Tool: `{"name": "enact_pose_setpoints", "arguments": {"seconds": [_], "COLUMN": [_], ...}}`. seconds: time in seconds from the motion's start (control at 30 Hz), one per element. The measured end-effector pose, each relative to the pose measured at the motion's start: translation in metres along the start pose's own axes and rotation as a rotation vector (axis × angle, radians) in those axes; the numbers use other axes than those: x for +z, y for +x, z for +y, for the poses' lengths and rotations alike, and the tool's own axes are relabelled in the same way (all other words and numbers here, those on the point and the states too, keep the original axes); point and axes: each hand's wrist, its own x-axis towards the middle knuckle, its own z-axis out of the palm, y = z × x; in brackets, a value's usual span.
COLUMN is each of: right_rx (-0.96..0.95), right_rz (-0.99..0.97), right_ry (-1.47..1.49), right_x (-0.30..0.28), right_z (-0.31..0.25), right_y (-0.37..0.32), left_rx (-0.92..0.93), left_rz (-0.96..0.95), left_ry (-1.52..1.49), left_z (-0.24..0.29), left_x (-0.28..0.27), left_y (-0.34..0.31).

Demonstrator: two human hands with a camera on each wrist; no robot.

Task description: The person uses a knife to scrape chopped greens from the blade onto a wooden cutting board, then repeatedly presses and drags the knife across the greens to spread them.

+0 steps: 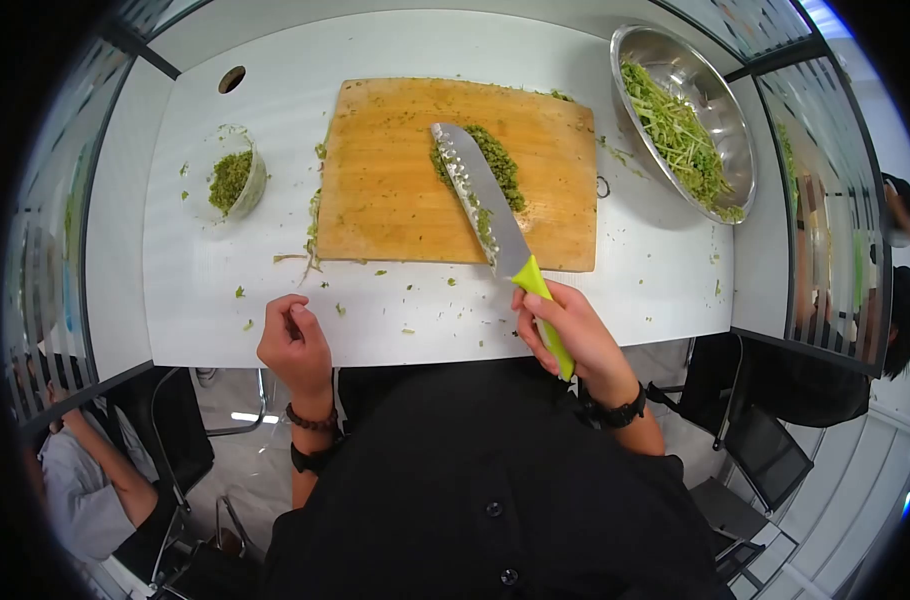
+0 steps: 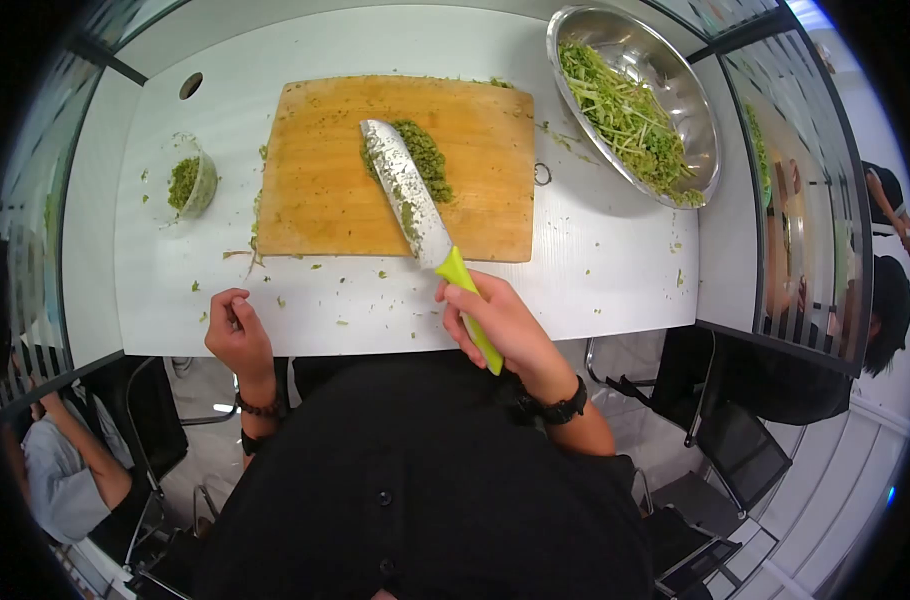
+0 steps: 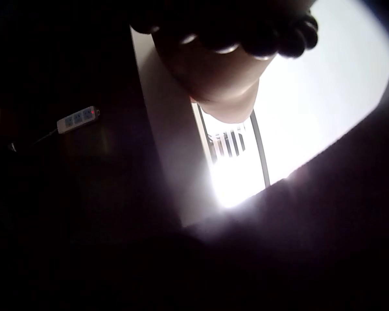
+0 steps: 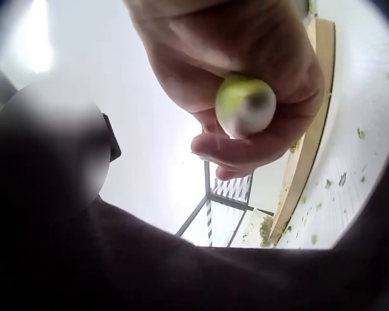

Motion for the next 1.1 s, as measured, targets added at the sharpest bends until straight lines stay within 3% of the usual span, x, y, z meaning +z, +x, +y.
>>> {"name": "enact_pose_setpoints", "arguments": {"seconds": [0.13, 0.23, 0.33, 0.43, 0.53, 1.1], "right_rx": [-0.02, 0.006, -0.104, 0.057, -0.064, 0.061], "right_rz": [-0.054, 0.067, 0.017, 0.089, 0.081, 0.126], "right_ry": [0.116, 0.002, 0.116, 0.091, 0.122, 0.125], "right_x": [-0.008, -0.005, -0.005, -0.01, -0.007, -0.007], "right_z": [0.006, 0.004, 0.008, 0.012, 0.008, 0.017], "right_y": [-0.003, -0.003, -0.007, 0.002, -0.008, -0.015], "left_rx": [0.0, 0.01, 0.003, 0.001, 0.008, -0.01], "left_rz": [-0.01, -0.009, -0.003, -0.004, -0.007, -0.021], "left_ry": [-0.012, -0.002, -0.011, -0.012, 0.0, -0.021], "left_z": [-0.002, -0.002, -0.004, -0.002, -0.002, -0.004], "left_x": [0.001, 0.001, 0.0, 0.002, 0.001, 0.002], "left_y": [-0.002, -0.001, -0.002, -0.002, 0.0, -0.001]}}
